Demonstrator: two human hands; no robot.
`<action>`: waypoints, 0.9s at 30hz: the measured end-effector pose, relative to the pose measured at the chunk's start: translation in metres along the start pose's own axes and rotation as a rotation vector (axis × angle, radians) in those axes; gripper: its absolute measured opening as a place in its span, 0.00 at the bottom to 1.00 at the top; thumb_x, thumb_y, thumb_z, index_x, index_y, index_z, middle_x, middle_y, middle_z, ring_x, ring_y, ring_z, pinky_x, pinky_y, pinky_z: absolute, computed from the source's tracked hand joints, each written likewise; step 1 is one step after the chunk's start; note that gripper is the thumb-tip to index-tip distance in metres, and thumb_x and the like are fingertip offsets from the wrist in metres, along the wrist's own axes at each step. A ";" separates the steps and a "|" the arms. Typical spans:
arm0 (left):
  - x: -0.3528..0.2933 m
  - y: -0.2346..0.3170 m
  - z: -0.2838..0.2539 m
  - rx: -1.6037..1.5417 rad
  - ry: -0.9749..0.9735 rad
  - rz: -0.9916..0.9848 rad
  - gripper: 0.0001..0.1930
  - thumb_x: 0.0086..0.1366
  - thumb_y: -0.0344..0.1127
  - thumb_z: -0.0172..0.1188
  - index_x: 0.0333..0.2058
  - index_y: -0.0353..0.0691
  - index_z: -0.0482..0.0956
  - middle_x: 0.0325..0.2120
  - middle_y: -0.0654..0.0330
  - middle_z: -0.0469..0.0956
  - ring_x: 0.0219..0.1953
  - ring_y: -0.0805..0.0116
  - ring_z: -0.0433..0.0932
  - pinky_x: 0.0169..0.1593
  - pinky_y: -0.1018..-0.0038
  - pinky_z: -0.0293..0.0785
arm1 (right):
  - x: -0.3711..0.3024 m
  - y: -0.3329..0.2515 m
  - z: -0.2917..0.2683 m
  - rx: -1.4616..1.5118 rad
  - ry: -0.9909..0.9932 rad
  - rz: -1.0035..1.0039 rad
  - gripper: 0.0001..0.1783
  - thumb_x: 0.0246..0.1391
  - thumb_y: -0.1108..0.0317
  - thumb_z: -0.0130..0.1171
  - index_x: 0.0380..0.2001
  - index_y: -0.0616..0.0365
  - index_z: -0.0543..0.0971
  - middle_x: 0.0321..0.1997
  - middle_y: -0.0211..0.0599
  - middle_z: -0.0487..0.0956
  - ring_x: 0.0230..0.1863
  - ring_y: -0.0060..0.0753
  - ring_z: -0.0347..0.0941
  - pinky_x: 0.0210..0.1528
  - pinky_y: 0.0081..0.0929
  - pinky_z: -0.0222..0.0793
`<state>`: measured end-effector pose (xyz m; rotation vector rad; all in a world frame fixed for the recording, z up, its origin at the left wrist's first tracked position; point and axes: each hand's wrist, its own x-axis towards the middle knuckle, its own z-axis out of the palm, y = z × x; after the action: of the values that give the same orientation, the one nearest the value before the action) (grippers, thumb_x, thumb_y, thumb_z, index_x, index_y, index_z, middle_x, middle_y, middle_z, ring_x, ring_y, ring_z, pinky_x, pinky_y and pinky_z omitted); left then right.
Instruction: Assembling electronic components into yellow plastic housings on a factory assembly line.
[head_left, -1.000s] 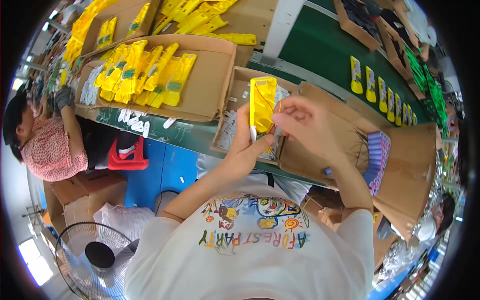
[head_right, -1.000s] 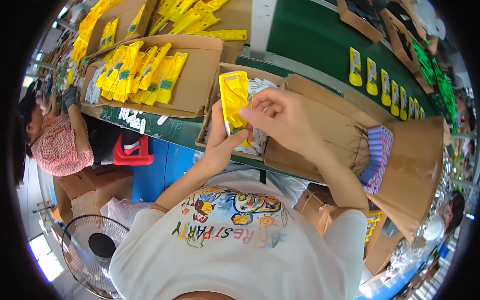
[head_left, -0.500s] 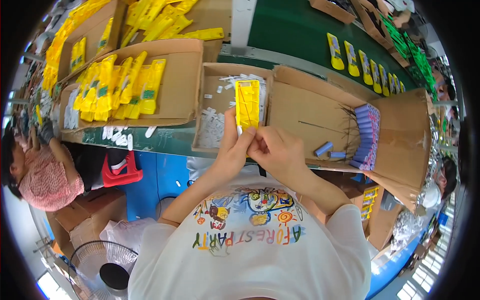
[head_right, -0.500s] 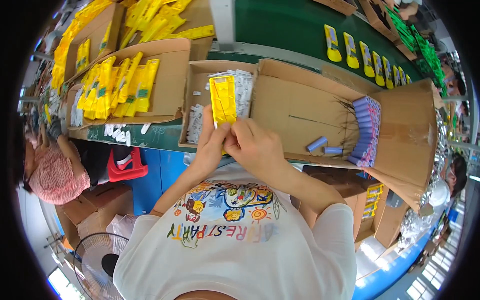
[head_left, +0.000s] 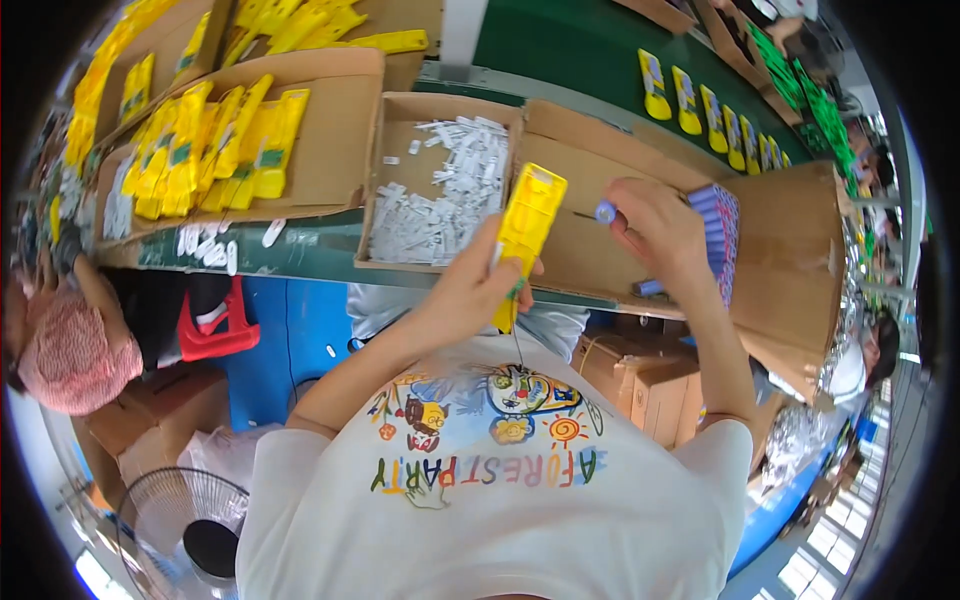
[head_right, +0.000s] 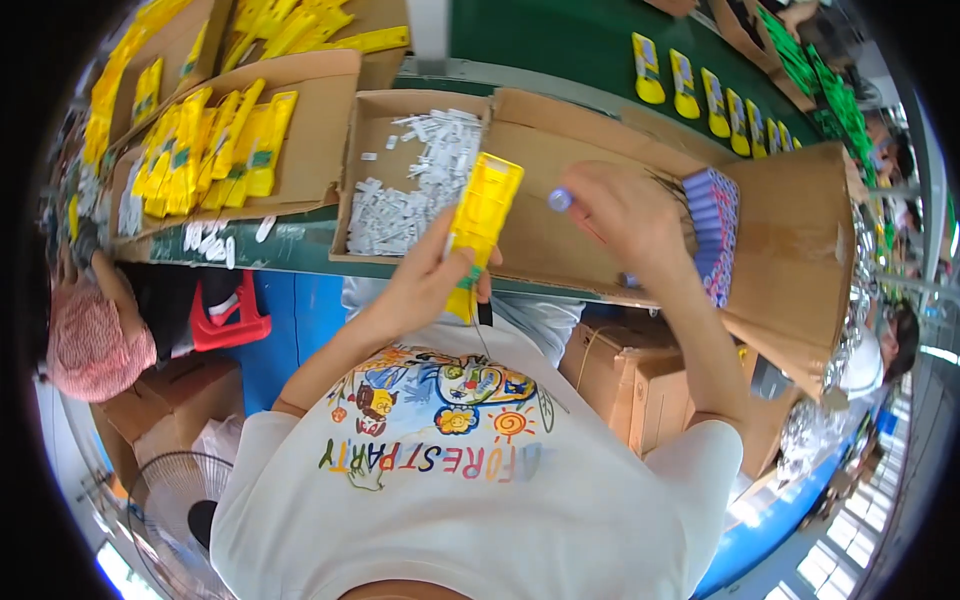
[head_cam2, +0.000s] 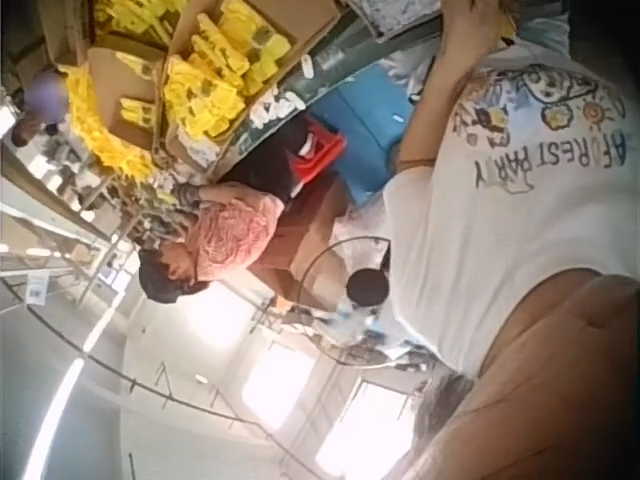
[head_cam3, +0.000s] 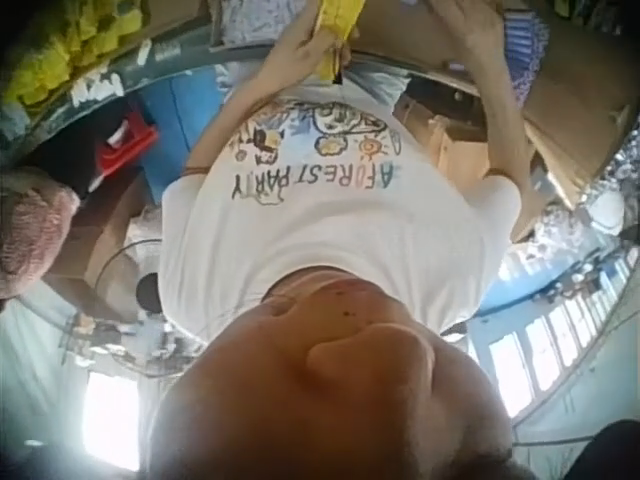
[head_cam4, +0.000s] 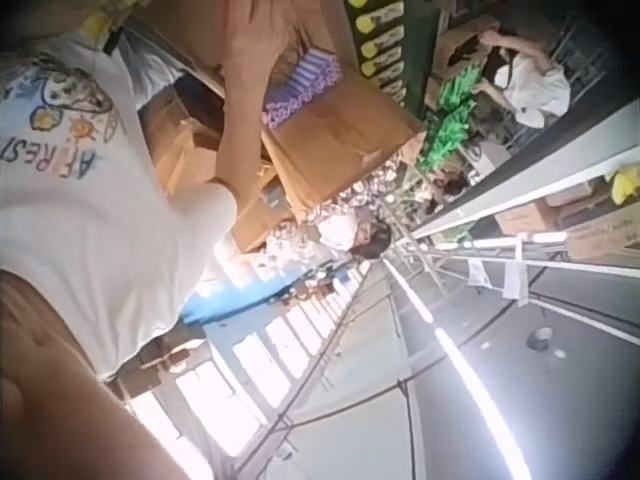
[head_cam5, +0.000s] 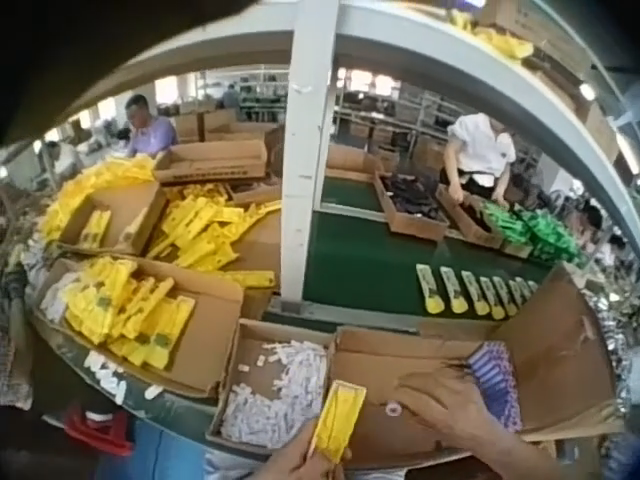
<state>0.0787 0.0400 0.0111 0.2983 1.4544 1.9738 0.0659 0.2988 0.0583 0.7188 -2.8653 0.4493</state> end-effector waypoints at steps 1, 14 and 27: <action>0.000 -0.001 0.002 0.014 -0.047 0.016 0.20 0.67 0.27 0.41 0.57 0.39 0.54 0.36 0.58 0.71 0.28 0.72 0.75 0.32 0.73 0.74 | 0.007 -0.015 0.000 -0.047 0.088 -0.250 0.20 0.40 0.71 0.62 0.41 0.56 0.79 0.49 0.39 0.77 0.54 0.41 0.73 0.51 0.33 0.71; -0.033 0.009 -0.049 -0.059 0.217 0.150 0.23 0.66 0.26 0.41 0.59 0.39 0.50 0.36 0.55 0.71 0.27 0.71 0.75 0.32 0.74 0.74 | 0.092 -0.089 0.068 0.461 -0.061 -0.487 0.29 0.47 0.73 0.59 0.56 0.56 0.71 0.61 0.42 0.69 0.59 0.44 0.69 0.62 0.41 0.63; -0.077 0.015 -0.075 -0.257 0.703 0.359 0.11 0.65 0.29 0.40 0.46 0.36 0.60 0.37 0.55 0.71 0.27 0.68 0.74 0.33 0.71 0.74 | 0.156 -0.084 0.152 0.175 -0.267 -0.467 0.04 0.45 0.72 0.60 0.28 0.57 0.77 0.31 0.37 0.74 0.36 0.44 0.74 0.33 0.39 0.71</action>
<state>0.0907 -0.0675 0.0132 -0.3082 1.5988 2.6998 -0.0417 0.1113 -0.0297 1.5362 -2.7702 0.5708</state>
